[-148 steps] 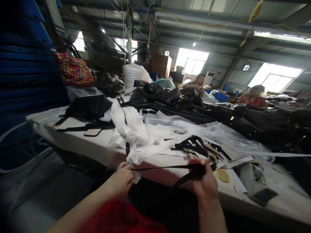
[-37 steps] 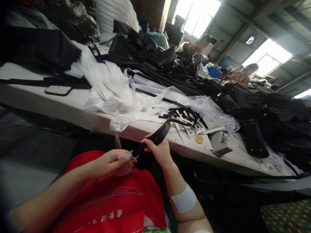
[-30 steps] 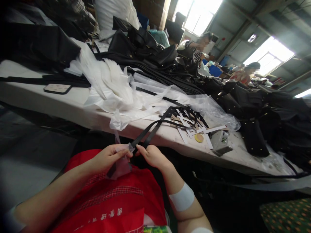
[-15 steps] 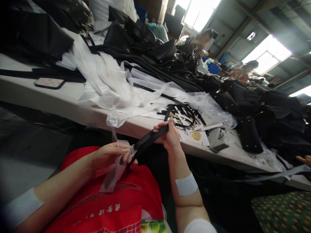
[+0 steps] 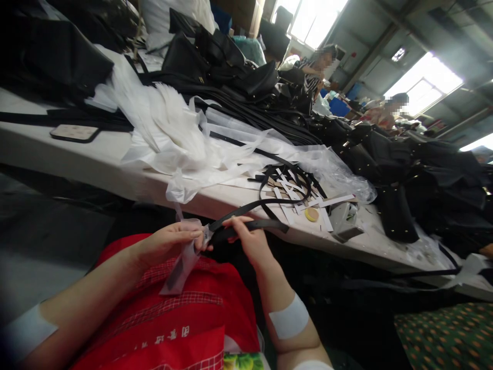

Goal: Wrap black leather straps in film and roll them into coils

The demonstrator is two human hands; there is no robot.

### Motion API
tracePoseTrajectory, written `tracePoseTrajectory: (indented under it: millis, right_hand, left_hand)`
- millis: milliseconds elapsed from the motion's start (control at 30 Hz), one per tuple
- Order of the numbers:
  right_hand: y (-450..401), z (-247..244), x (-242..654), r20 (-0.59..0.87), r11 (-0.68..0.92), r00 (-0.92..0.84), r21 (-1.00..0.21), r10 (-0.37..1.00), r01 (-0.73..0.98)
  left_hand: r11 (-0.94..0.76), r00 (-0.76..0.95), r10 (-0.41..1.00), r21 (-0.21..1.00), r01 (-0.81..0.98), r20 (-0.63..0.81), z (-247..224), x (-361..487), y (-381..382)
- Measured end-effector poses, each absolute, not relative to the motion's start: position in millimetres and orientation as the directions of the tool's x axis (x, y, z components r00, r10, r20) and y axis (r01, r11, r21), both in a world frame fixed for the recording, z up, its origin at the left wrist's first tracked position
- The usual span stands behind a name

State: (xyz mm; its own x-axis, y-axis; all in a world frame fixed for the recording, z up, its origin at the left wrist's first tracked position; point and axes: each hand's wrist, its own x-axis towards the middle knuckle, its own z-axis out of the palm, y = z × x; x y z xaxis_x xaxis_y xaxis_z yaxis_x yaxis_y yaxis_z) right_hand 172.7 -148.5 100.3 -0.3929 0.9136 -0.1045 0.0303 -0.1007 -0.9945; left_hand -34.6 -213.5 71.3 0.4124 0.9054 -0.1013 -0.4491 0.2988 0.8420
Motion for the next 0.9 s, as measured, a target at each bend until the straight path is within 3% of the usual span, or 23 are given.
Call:
tracePoseTrajectory:
  millis: [100,167,367,600,900]
  right_hand:
    - [-112.6,100.1,190.7,-0.104,-0.101,-0.001,-0.970,0.995,-0.222]
    - [-96.4,98.3,198.3,-0.118,-0.059,0.162,-0.942,0.980,-0.330]
    - [-121.3,90.9,181.3,-0.118,-0.140,-0.101,-0.961,0.988,-0.240]
    - [-117.2,121.5,205.0,0.059,0.097,0.149,-0.961,0.987,-0.258]
    - [-112.3,143.0,210.5,0.116,0.164,0.162,-0.932,0.980,-0.323]
  left_hand:
    - [0.308,0.434,0.895,0.847,-0.434,-0.103,71.2,-41.2,-217.2]
    - [0.292,0.411,0.906,0.850,-0.438,-0.099,71.0,-41.9,-218.1]
    - [0.168,0.369,0.928,0.939,-0.301,-0.048,68.6,-35.6,-212.6]
    - [0.073,0.373,0.920,0.989,0.132,-0.118,67.5,-53.7,-209.7]
    - [0.101,0.388,0.903,0.969,0.224,-0.184,64.4,-42.7,-209.2]
